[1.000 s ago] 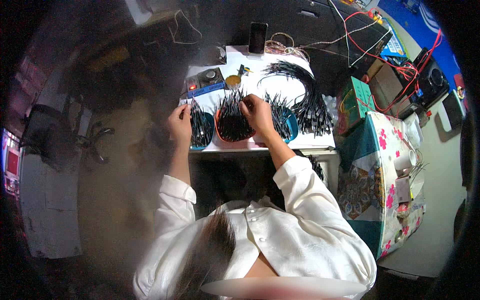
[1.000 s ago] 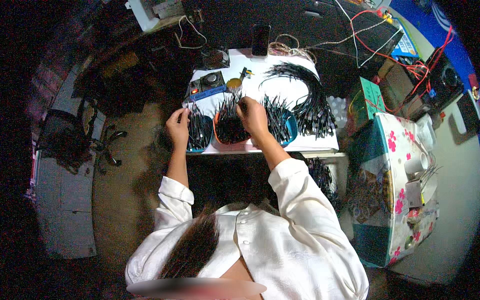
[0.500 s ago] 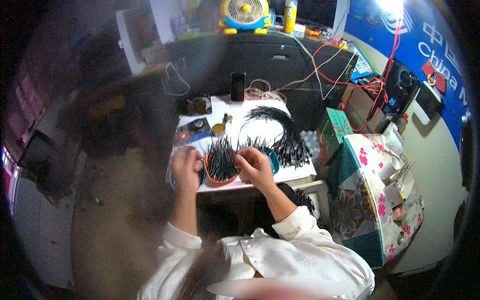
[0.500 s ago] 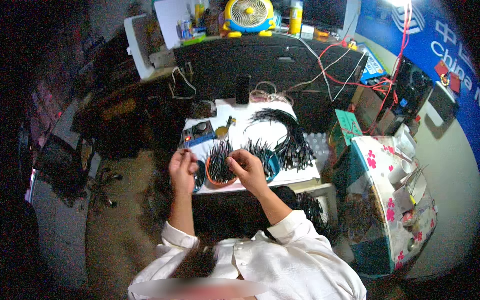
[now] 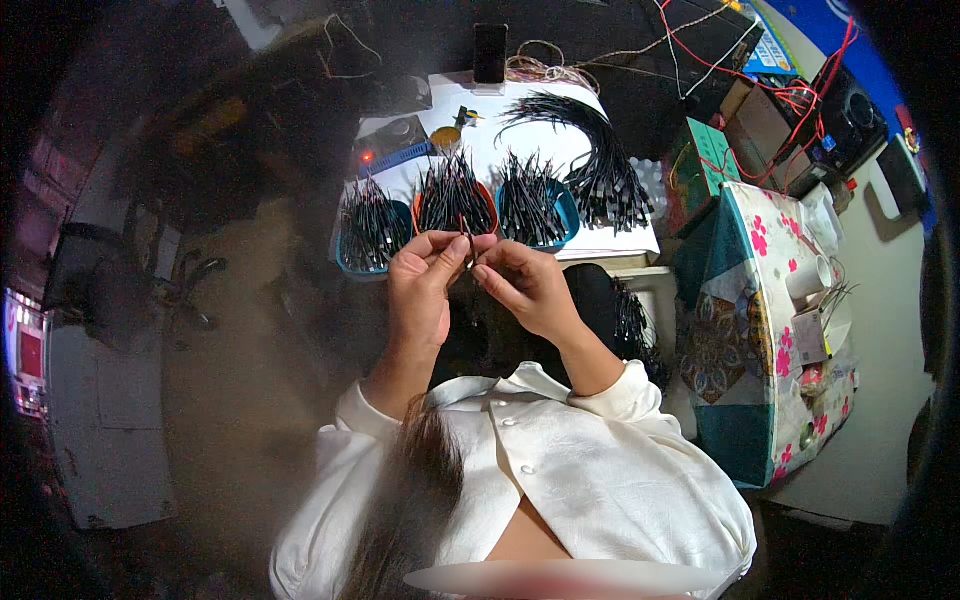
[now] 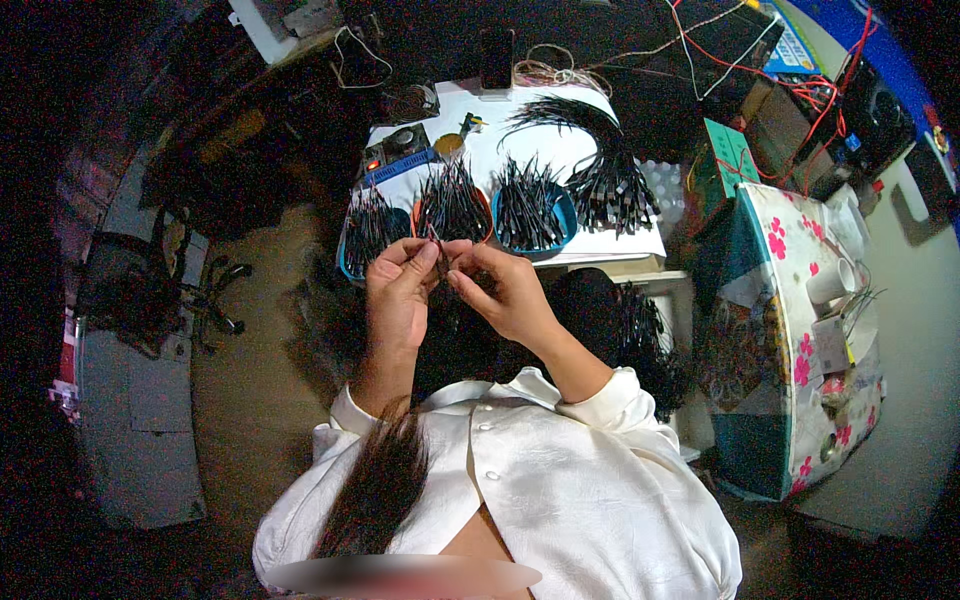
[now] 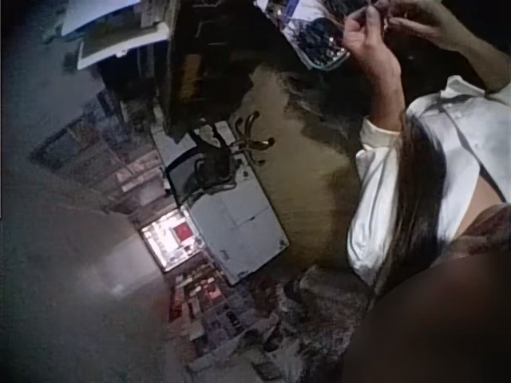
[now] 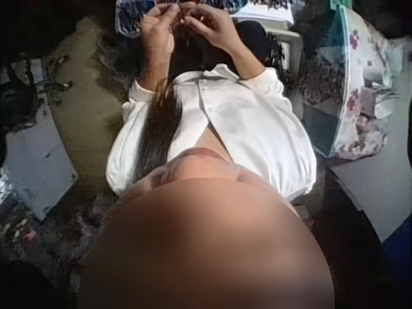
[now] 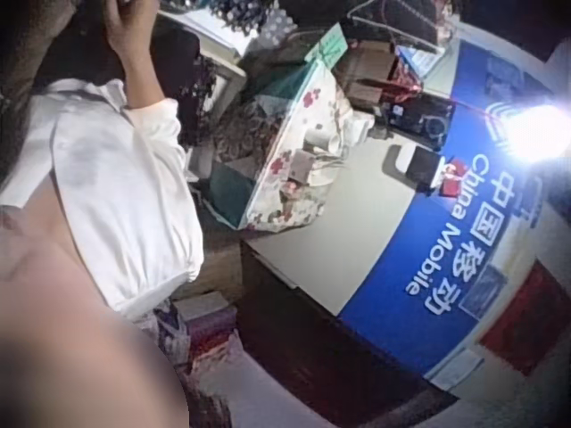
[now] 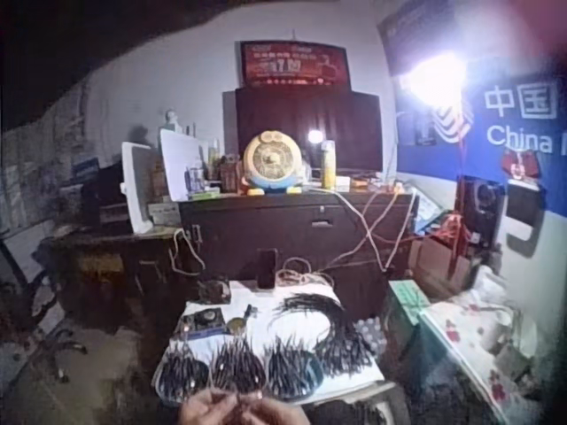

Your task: The person sits on the floor and repeatedly picks up small black electronic components from bowls on a low table, manipulates them with both hands, and places them back. The person also reaches for a tool on the table and handles a bundle of black wires.

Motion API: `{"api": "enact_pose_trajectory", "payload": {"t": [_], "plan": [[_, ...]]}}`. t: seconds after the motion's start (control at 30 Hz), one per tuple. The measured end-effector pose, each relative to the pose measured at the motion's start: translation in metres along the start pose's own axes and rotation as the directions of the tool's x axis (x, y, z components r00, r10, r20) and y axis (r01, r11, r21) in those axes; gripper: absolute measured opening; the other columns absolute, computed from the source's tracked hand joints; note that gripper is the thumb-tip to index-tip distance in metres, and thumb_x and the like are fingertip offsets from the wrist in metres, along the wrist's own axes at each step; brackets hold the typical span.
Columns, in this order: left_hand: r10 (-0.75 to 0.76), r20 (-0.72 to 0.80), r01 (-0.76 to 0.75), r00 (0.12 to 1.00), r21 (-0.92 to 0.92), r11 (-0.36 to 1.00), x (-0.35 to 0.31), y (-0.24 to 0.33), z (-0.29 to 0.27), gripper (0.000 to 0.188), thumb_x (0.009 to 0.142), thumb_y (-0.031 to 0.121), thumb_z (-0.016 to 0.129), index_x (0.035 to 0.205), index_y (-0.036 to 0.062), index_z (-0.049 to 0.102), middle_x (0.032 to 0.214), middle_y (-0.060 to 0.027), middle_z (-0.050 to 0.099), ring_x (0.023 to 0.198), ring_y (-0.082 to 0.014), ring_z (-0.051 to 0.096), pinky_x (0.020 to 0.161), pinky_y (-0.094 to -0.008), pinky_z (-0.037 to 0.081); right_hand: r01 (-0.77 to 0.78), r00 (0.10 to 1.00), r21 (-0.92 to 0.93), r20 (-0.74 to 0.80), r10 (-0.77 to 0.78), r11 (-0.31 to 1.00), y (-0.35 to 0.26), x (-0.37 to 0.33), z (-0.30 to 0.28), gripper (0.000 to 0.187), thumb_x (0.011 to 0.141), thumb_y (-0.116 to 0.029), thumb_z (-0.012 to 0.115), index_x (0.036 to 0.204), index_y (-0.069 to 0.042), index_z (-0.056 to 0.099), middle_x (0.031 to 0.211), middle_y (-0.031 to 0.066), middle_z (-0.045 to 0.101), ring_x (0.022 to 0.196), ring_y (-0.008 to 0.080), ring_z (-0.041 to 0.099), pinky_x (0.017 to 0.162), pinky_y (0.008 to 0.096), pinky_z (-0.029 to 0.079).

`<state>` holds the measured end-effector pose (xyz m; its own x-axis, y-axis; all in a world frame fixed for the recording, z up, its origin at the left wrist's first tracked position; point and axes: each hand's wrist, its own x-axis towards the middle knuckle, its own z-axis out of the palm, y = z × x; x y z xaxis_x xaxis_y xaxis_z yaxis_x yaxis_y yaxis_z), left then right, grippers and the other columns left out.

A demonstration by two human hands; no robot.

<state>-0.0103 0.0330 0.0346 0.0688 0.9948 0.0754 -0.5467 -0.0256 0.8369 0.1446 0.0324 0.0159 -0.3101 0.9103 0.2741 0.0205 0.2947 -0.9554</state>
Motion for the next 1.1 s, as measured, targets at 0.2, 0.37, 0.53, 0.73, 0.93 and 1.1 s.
{"api": "enact_pose_trajectory", "payload": {"t": [0.2, 0.37, 0.53, 0.73, 0.93, 1.1], "plan": [[0.02, -0.026, -0.018, 0.999, 0.071, 0.997, -0.002, -0.011, 0.004, 0.011, 0.093, 0.006, 0.058, 0.099, -0.0035, 0.059, 0.094, -0.0164, 0.07, 0.084, -0.019, 0.068, 0.079, -0.0275, 0.055, 0.007, 1.0, -0.182, 0.006, -0.006, 0.983, -0.005, -0.005, -0.009, 0.012, 0.089, -0.006, 0.066, 0.095, 0.003, 0.06, 0.078, 0.0007, 0.062, 0.069, 0.0038, 0.053, 0.061, 0.0194, 0.045], [-0.017, -0.048, 0.026, 0.999, 0.186, 0.982, -0.004, -0.018, 0.003, 0.012, 0.093, 0.008, 0.06, 0.1, -0.0018, 0.059, 0.085, -0.0089, 0.069, 0.071, -0.0117, 0.064, 0.061, -0.0206, 0.049, 0.084, 0.993, 0.056, -0.094, -0.078, 0.995, -0.006, 0.002, -0.031, 0.012, 0.09, -0.004, 0.064, 0.099, 0.002, 0.062, 0.087, 0.003, 0.064, 0.078, 0.0059, 0.058, 0.067, 0.0187, 0.045], [-0.027, -0.012, 0.029, 1.0, 0.208, 0.978, -0.003, -0.024, 0.007, 0.011, 0.092, 0.008, 0.061, 0.099, -0.0003, 0.061, 0.082, -0.0069, 0.068, 0.069, -0.0073, 0.062, 0.058, -0.0173, 0.045, 0.035, 0.996, 0.083, -0.088, -0.027, 0.996, -0.003, 0.013, -0.033, 0.01, 0.088, -0.005, 0.066, 0.096, 0.001, 0.064, 0.085, 0.0037, 0.065, 0.075, 0.0073, 0.062, 0.063, 0.0202, 0.049], [-0.075, 0.021, 0.07, 0.997, 0.186, 0.98, -0.001, -0.028, 0.003, 0.014, 0.091, 0.008, 0.063, 0.102, -0.0003, 0.064, 0.081, -0.0074, 0.069, 0.068, -0.008, 0.062, 0.058, -0.0175, 0.046, 0.072, 0.993, 0.058, -0.102, -0.065, 0.996, 0.002, 0.013, -0.032, 0.009, 0.088, -0.006, 0.067, 0.091, 0.002, 0.065, 0.084, 0.0046, 0.064, 0.074, 0.0081, 0.062, 0.062, 0.0225, 0.05], [-0.233, 0.196, 0.274, 0.952, -0.213, 0.938, 0.003, -0.028, -0.007, 0.013, 0.091, 0.007, 0.061, 0.101, -0.0009, 0.065, 0.081, -0.0118, 0.068, 0.063, -0.012, 0.06, 0.057, -0.0204, 0.046, -0.062, 0.993, 0.677, -0.03, 0.112, 0.733, 0.01, 0.009, -0.022, 0.009, 0.088, -0.006, 0.067, 0.093, 0.0, 0.063, 0.088, 0.0052, 0.063, 0.078, 0.0092, 0.058, 0.067, 0.0217, 0.046], [-0.327, 0.231, 0.376, 0.916, -0.219, 0.9, 0.005, -0.026, -0.011, 0.014, 0.09, 0.008, 0.06, 0.098, -0.0026, 0.064, 0.081, -0.0142, 0.068, 0.059, -0.0152, 0.059, 0.056, -0.0254, 0.047, -0.113, 0.991, 0.711, 0.027, 0.133, 0.694, 0.01, 0.008, -0.023, 0.011, 0.087, -0.007, 0.067, 0.093, 0.0, 0.061, 0.088, 0.0042, 0.063, 0.074, 0.0085, 0.056, 0.065, 0.0215, 0.046]]}}
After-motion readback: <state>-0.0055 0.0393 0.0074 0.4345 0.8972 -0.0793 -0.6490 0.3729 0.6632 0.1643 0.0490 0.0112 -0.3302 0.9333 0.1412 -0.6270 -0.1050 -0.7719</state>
